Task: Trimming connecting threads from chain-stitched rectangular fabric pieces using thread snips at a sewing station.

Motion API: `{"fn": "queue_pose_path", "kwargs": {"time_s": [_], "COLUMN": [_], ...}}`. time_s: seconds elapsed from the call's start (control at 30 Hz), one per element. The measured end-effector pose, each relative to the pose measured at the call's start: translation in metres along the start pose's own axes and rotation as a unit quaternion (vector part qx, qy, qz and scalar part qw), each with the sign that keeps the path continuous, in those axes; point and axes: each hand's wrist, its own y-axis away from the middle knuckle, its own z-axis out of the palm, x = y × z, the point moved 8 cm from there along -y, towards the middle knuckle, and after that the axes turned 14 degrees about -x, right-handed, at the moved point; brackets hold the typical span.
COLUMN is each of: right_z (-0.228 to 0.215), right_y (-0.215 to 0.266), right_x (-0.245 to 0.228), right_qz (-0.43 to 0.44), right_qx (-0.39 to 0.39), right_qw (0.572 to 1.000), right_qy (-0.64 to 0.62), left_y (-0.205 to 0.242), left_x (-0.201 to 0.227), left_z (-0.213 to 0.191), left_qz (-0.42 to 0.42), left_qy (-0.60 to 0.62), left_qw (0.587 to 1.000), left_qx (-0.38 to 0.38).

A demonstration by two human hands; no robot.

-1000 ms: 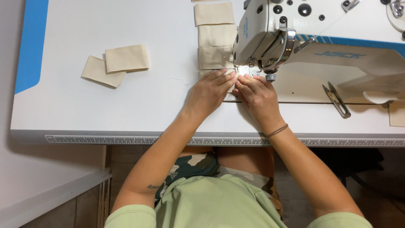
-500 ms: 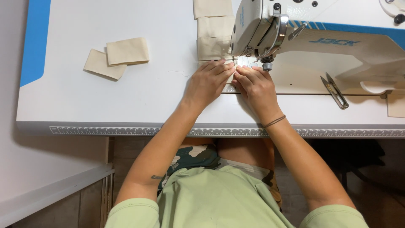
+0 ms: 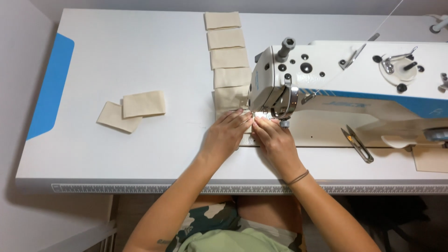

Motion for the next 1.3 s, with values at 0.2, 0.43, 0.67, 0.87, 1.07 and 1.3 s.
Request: {"fn": "queue_pose_path", "kwargs": {"time_s": [0.2,0.43,0.67,0.87,1.07,1.3], "right_z": [0.009,-0.001,-0.035,-0.108,-0.108,-0.096], "right_y": [0.004,-0.004,0.063,0.134,0.138,0.152], "right_x": [0.006,0.007,0.062,0.112,0.116,0.127], "right_qz": [0.029,0.048,0.146,0.310,0.297,0.311], "right_qx": [-0.022,-0.035,0.075,0.141,0.134,0.107], "right_qw": [0.999,0.998,0.986,0.926,0.938,0.933], "right_qy": [0.005,0.015,0.002,0.164,0.118,0.147], "left_y": [-0.010,-0.017,-0.015,-0.013,-0.014,-0.014], "left_x": [0.005,0.002,-0.006,-0.013,-0.013,-0.006], "left_z": [-0.024,-0.030,-0.032,-0.026,-0.021,-0.032], "left_qz": [0.053,0.052,0.040,0.036,0.038,0.048], "left_qy": [-0.012,0.019,0.081,0.098,0.092,0.084], "left_qw": [0.998,0.998,0.996,0.994,0.994,0.995], "left_qx": [0.026,0.004,0.020,-0.029,-0.036,-0.021]}}
